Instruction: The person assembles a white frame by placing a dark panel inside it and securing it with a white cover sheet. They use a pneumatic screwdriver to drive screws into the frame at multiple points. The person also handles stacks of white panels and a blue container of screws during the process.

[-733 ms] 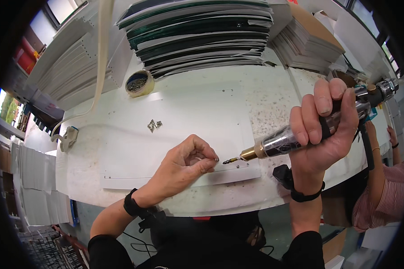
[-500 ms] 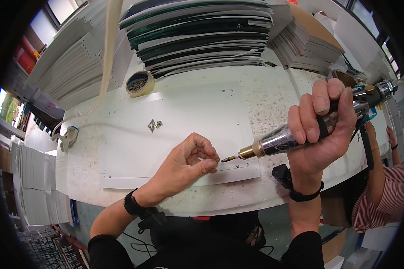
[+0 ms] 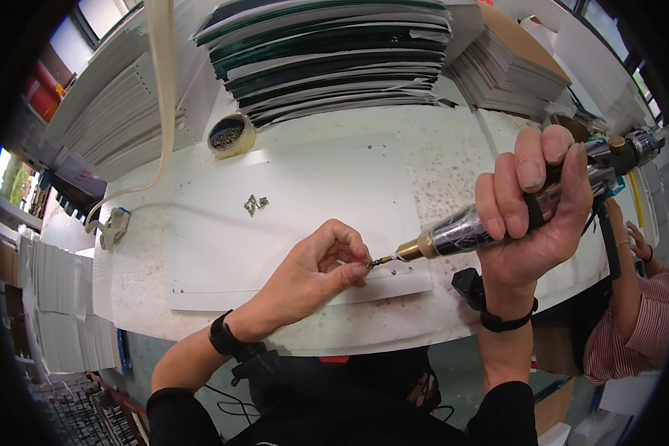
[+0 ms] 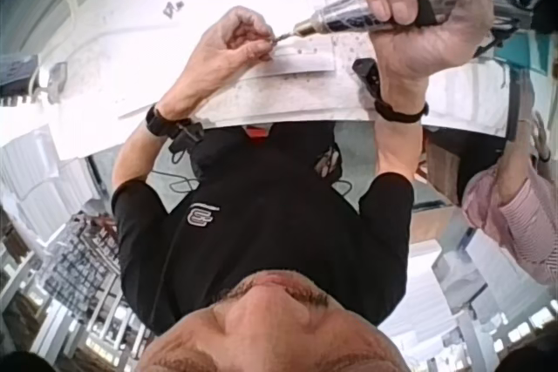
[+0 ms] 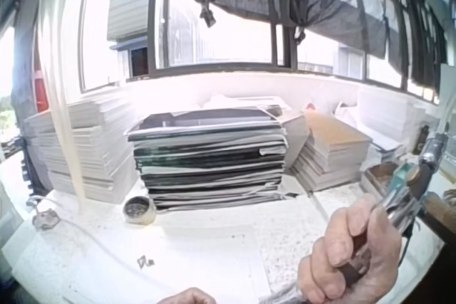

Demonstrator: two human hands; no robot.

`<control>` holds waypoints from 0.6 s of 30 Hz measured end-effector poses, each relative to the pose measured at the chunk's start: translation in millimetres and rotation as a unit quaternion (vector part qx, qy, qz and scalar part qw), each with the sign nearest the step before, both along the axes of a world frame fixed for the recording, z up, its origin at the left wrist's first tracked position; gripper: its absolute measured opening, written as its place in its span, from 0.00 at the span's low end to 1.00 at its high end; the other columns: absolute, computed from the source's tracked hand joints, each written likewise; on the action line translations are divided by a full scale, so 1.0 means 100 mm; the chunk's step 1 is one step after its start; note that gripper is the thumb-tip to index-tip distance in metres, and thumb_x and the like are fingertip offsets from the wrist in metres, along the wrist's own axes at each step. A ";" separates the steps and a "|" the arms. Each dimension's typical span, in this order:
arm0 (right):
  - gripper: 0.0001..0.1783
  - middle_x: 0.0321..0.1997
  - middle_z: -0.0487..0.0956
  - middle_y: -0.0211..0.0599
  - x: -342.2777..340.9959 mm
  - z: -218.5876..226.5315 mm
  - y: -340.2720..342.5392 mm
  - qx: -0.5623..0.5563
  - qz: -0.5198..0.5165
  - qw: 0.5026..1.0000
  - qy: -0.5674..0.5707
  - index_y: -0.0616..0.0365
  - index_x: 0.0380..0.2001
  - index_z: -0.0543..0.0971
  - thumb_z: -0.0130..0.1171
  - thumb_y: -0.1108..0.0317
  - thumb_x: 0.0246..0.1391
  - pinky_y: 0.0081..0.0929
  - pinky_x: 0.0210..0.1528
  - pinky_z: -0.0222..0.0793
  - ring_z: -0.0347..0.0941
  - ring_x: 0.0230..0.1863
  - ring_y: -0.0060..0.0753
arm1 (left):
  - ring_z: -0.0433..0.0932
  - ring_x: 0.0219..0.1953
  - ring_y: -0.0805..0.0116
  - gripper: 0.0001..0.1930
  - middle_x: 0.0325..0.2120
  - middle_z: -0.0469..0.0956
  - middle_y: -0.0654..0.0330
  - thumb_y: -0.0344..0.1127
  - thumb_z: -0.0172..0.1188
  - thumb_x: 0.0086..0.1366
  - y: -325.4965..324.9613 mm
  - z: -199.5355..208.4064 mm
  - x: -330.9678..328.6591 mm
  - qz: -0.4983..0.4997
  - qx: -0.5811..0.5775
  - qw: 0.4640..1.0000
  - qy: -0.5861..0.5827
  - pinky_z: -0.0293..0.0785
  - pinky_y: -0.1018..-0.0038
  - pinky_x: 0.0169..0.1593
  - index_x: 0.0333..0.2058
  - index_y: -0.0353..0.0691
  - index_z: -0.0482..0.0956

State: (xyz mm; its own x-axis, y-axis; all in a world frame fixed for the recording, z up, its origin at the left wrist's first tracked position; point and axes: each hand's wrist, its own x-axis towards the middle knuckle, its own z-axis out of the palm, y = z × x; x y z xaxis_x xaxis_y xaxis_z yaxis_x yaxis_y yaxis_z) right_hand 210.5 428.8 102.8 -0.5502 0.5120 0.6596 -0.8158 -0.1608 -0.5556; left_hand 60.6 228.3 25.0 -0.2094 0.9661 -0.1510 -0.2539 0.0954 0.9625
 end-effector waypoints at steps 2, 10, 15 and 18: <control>0.16 0.32 0.73 0.35 0.02 0.01 0.00 0.001 -0.010 1.000 -0.013 0.56 0.42 0.68 0.39 0.55 0.77 0.22 0.15 0.65 0.59 0.13 0.18 | 0.78 0.43 0.76 0.11 0.44 0.74 0.61 0.30 0.63 0.73 0.05 0.01 0.02 -0.008 -0.011 0.999 0.029 0.78 0.77 0.49 0.46 0.39 0.69; 0.15 0.32 0.72 0.35 0.03 0.22 -0.06 0.116 -0.024 0.990 -0.079 0.55 0.42 0.67 0.40 0.55 0.78 0.22 0.13 0.61 0.55 0.12 0.17 | 0.77 0.41 0.79 0.10 0.40 0.76 0.64 0.30 0.62 0.73 0.28 -0.01 0.07 -0.031 0.003 0.996 0.084 0.75 0.80 0.48 0.48 0.38 0.71; 0.15 0.32 0.73 0.36 0.03 0.31 0.00 0.166 -0.006 0.983 -0.075 0.56 0.43 0.67 0.38 0.56 0.78 0.22 0.13 0.61 0.55 0.12 0.18 | 0.77 0.42 0.79 0.11 0.43 0.76 0.63 0.30 0.63 0.73 0.31 -0.09 0.07 -0.035 0.044 0.998 -0.002 0.76 0.79 0.49 0.48 0.39 0.71; 0.15 0.32 0.73 0.36 0.02 0.35 -0.01 0.151 -0.012 0.985 -0.086 0.57 0.43 0.67 0.38 0.57 0.78 0.21 0.13 0.61 0.55 0.12 0.18 | 0.77 0.41 0.79 0.11 0.45 0.75 0.63 0.31 0.63 0.73 0.31 -0.09 0.08 -0.036 0.054 0.998 -0.014 0.76 0.78 0.49 0.48 0.39 0.71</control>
State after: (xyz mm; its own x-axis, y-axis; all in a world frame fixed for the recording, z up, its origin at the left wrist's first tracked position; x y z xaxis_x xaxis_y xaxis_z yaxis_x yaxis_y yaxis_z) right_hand 212.7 427.6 138.1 -0.6577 0.3203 0.6818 -0.7068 0.0509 -0.7056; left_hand 68.6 259.8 15.9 -0.1355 0.9896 -0.0491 -0.2763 0.0098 0.9610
